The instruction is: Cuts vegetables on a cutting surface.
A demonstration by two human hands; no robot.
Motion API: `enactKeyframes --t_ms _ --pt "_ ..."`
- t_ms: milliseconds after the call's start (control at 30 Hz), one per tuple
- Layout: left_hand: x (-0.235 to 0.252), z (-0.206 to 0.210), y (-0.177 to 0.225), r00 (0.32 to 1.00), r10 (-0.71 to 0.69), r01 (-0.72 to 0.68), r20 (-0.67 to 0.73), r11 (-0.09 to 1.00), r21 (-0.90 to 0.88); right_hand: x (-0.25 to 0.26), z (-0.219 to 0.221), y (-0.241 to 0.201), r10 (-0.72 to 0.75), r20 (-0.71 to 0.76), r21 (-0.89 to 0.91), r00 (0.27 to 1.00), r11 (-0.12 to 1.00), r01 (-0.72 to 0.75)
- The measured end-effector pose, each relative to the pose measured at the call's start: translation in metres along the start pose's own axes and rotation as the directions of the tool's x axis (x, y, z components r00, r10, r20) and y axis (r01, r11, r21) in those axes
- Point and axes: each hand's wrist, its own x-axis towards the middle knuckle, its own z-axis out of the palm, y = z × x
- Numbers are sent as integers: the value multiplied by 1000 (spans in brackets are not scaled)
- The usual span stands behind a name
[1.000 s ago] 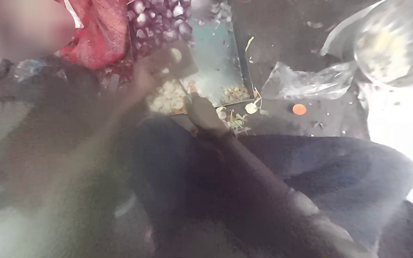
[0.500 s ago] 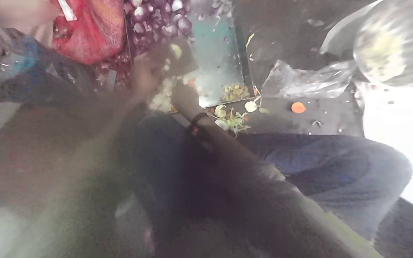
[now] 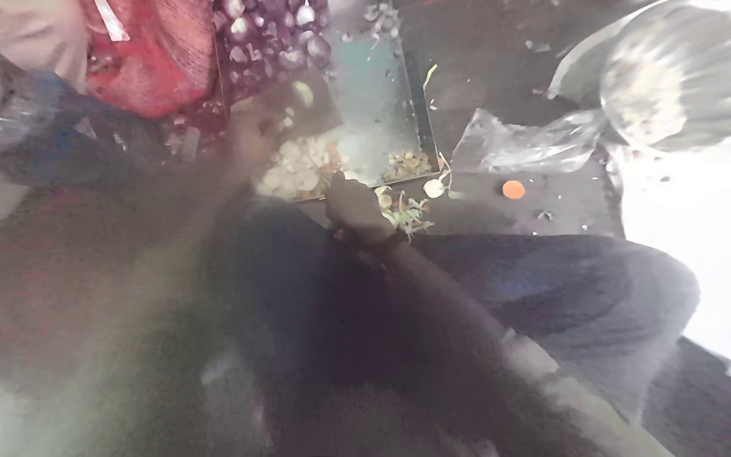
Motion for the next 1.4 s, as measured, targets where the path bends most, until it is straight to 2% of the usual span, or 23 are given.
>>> enactKeyframes --t_ms 133,200,300,367,467,600,800,1000,1100,1233,1333,1400 --pt "10 2 -11 993 98 -105 -64 988 -114 -2 -5 26 -32 -38 -97 999 995 28" --pt "14 5 -7 995 66 -75 -80 991 -107 -6 -9 42 -18 -50 -85 999 996 14" --pt "17 3 5 1000 -5 4 -29 999 -32 -21 -8 61 -29 -83 -82 996 996 22" --pt "19 2 7 1000 -8 8 -5 999 -33 -27 -6 68 -4 -68 -50 998 999 1" --pt "15 1 -2 997 72 -74 -20 994 -80 -25 -4 68 64 32 -20 997 998 -64" --pt "15 4 -9 990 140 -140 1 988 -72 -20 6 70 -25 11 -25 1000 999 25" --pt "14 7 -3 993 122 -122 5 992 12 -19 3 69 56 28 37 998 998 -57" --pt "9 11 -6 954 295 -293 -48 955 48 -18 3 74 -7 -54 32 998 999 9" --pt "9 9 -5 950 310 -308 -31 950 54 -15 1 75 39 -24 47 999 998 -38" --pt "7 6 -8 945 325 -327 41 940 99 -15 0 77 25 -26 51 999 998 -24" --pt "1 6 -10 941 332 -334 64 942 24 -17 -7 76 32 -12 63 999 998 -32" --pt "-2 2 -5 949 314 -314 21 949 -5 -17 -9 75 43 -14 75 999 996 -42"
